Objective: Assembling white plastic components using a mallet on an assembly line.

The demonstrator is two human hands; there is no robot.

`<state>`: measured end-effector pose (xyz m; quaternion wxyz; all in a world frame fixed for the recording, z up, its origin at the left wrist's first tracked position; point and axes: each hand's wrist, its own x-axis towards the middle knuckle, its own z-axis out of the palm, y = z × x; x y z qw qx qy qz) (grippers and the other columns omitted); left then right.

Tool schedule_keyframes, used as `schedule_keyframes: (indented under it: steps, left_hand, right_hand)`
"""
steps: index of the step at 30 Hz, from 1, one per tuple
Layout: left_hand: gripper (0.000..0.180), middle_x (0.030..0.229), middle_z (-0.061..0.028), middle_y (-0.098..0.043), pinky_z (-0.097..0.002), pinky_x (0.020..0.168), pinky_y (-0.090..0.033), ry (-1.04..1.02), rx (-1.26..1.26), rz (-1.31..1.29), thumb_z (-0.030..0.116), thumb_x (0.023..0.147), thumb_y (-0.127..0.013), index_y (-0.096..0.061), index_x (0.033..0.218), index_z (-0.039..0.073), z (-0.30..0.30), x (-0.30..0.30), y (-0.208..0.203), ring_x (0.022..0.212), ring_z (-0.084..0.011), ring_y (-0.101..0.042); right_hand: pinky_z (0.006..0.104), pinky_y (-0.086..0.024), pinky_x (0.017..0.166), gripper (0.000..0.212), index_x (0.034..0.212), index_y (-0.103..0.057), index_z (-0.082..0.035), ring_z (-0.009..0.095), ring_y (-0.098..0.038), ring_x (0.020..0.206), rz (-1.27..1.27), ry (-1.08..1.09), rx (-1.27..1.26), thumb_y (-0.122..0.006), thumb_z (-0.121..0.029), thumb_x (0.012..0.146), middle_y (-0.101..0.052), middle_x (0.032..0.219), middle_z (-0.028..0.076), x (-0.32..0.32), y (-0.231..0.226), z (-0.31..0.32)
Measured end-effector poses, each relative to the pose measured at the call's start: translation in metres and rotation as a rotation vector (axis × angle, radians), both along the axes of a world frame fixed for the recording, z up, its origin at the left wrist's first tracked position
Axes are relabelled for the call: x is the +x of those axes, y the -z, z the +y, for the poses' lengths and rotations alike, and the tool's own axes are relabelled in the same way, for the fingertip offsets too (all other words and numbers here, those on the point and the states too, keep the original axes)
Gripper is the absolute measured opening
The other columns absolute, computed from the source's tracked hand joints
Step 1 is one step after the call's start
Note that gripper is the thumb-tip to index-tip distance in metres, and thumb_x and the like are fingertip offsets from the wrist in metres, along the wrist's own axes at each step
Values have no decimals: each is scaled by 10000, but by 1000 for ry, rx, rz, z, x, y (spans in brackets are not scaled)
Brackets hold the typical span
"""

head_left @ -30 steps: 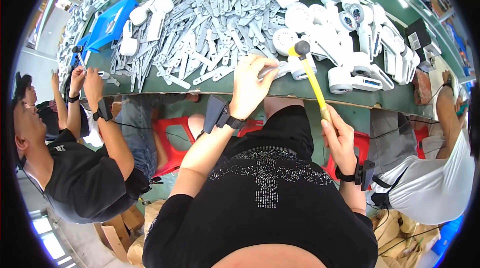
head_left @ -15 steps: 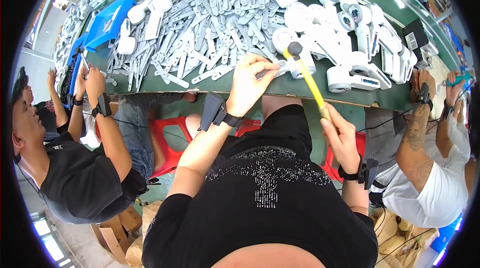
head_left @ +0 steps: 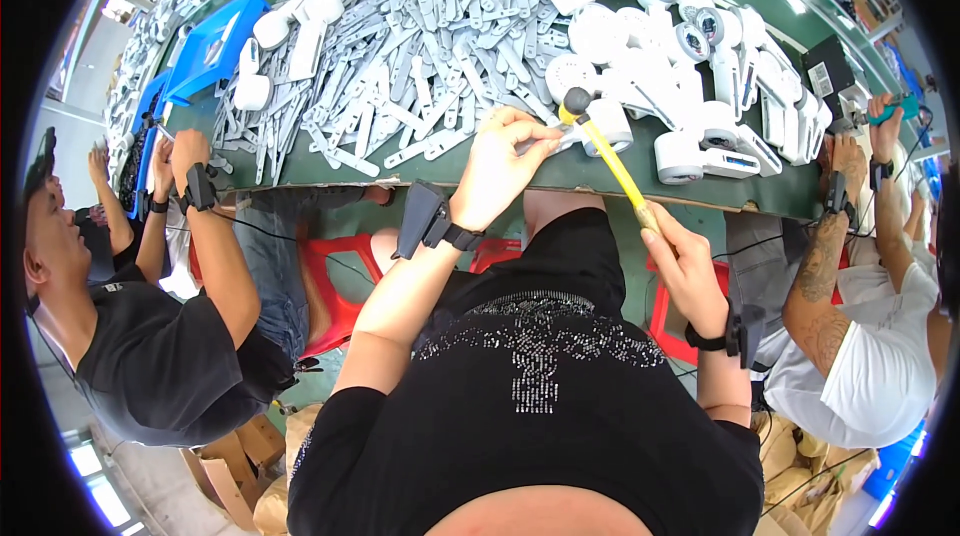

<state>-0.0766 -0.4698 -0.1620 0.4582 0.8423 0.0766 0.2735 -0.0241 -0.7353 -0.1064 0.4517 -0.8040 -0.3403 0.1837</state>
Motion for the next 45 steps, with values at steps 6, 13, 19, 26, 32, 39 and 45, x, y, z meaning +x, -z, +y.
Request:
schedule_keyframes:
  steps: [6, 13, 19, 26, 32, 39, 45]
  left_hand:
    - [108, 863, -102, -598, -349, 785, -454, 4, -73, 34, 104, 777, -723, -725, 878, 67, 0, 2, -5, 875, -259, -561]
    - [225, 848, -94, -630, -379, 748, -470, -194, 242, 11, 131, 721, -781, -676, 898, 40, -1, -22, -8, 831, -272, -596]
    - [249, 798, -99, -603, -376, 686, -451, -161, 262, -57, 173, 692, -790, -666, 864, 45, 8, -23, 8, 776, -287, -577]
    - [251, 782, -98, -618, -370, 670, -460, -154, 260, -102, 150, 672, -798, -670, 856, 38, 9, -13, 8, 756, -284, -583]
    - [302, 803, -109, -608, -328, 670, -471, -175, 206, -124, 146, 673, -825, -661, 892, 20, 9, -16, 15, 739, -246, -586]
    - [311, 810, -101, -630, -350, 731, -473, -263, 64, -43, 198, 681, -823, -693, 921, 47, -1, -23, 17, 760, -248, -592]
    - [301, 770, -90, -615, -342, 703, -472, -286, 98, -39, 181, 656, -832, -687, 885, 50, -1, -25, 24, 747, -251, -592]
  right_hand:
    - [240, -415, 613, 373, 1282, -509, 44, 110, -459, 661, 89, -16, -19, -571, -58, 929, -575, 807, 96, 6, 2, 2]
    - [227, -431, 650, 379, 1282, -515, 43, 101, -486, 700, -52, -4, 143, -583, -46, 920, -620, 912, 106, -11, -2, -4]
    - [260, -453, 688, 379, 1283, -508, 53, 141, -549, 728, -24, -97, 49, -568, -46, 922, -629, 917, 127, -11, 8, 6]
    - [260, -454, 678, 368, 1268, -509, 52, 182, -563, 712, 18, -79, 13, -569, -54, 921, -602, 863, 162, -10, 14, 5]
    - [287, -468, 677, 365, 1257, -517, 59, 213, -578, 699, -85, -191, 100, -578, -76, 924, -608, 855, 180, -3, 22, 5]
    - [277, -452, 662, 382, 1281, -506, 58, 172, -518, 685, -1, -238, 21, -577, -62, 926, -585, 834, 138, 6, 9, 7]
    - [254, -458, 711, 384, 1283, -512, 57, 146, -573, 750, 25, -253, 44, -581, -46, 919, -622, 900, 146, 3, 13, 10]
